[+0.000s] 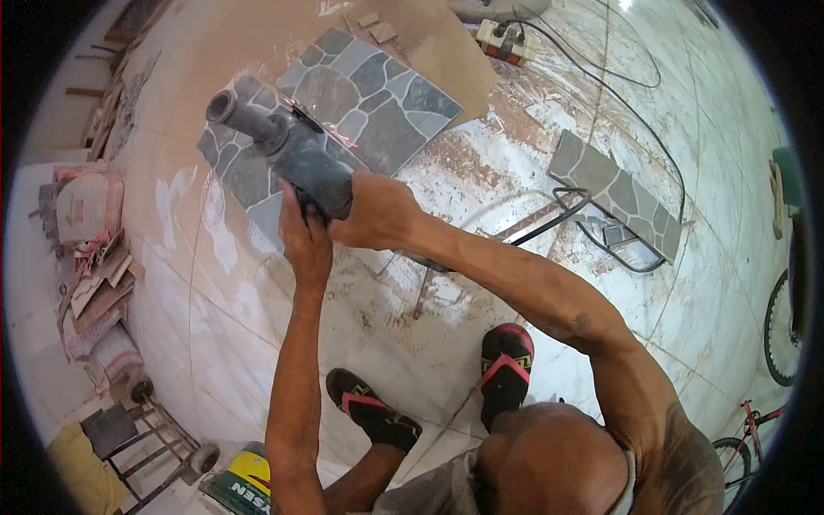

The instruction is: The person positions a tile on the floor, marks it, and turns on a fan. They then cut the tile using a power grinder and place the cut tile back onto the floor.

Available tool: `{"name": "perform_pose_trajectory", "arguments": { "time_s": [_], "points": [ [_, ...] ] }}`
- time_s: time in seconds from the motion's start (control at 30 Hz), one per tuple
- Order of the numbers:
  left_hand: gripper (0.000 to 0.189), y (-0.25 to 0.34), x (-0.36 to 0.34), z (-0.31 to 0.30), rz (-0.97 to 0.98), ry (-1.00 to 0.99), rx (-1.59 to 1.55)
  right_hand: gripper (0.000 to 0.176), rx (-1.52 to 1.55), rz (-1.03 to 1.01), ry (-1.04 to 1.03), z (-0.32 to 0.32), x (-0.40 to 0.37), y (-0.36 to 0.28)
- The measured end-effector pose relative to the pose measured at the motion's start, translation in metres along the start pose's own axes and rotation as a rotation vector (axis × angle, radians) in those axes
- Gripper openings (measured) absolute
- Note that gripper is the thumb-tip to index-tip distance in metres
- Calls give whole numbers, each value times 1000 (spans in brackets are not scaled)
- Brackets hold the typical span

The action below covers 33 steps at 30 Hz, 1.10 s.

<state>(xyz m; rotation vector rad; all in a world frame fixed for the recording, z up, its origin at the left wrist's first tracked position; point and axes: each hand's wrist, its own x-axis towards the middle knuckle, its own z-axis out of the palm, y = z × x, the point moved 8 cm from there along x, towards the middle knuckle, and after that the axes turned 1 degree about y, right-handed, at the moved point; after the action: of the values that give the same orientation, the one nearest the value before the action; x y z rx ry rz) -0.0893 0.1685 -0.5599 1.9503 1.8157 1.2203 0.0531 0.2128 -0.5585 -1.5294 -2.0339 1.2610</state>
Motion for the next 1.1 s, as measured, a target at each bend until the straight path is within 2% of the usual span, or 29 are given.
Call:
{"name": "perform_pose_trajectory", "arguments": {
  "time_s": [0.1, 0.6, 0.8, 1.1],
  "points": [
    [51, 4, -5, 0, 30, -1, 93, 62, -7, -9, -9, 1, -7, 4],
    [53, 5, -33, 4, -59, -113, 75, 65, -36, 66, -88, -2, -35, 15],
    [54, 16, -41, 3, 13, -63, 136, 59, 0, 22, -64, -7, -46, 15],
    [53, 22, -49, 5, -36, -143, 130, 56, 1, 47, -61, -7, -58, 22]
  ]
}}
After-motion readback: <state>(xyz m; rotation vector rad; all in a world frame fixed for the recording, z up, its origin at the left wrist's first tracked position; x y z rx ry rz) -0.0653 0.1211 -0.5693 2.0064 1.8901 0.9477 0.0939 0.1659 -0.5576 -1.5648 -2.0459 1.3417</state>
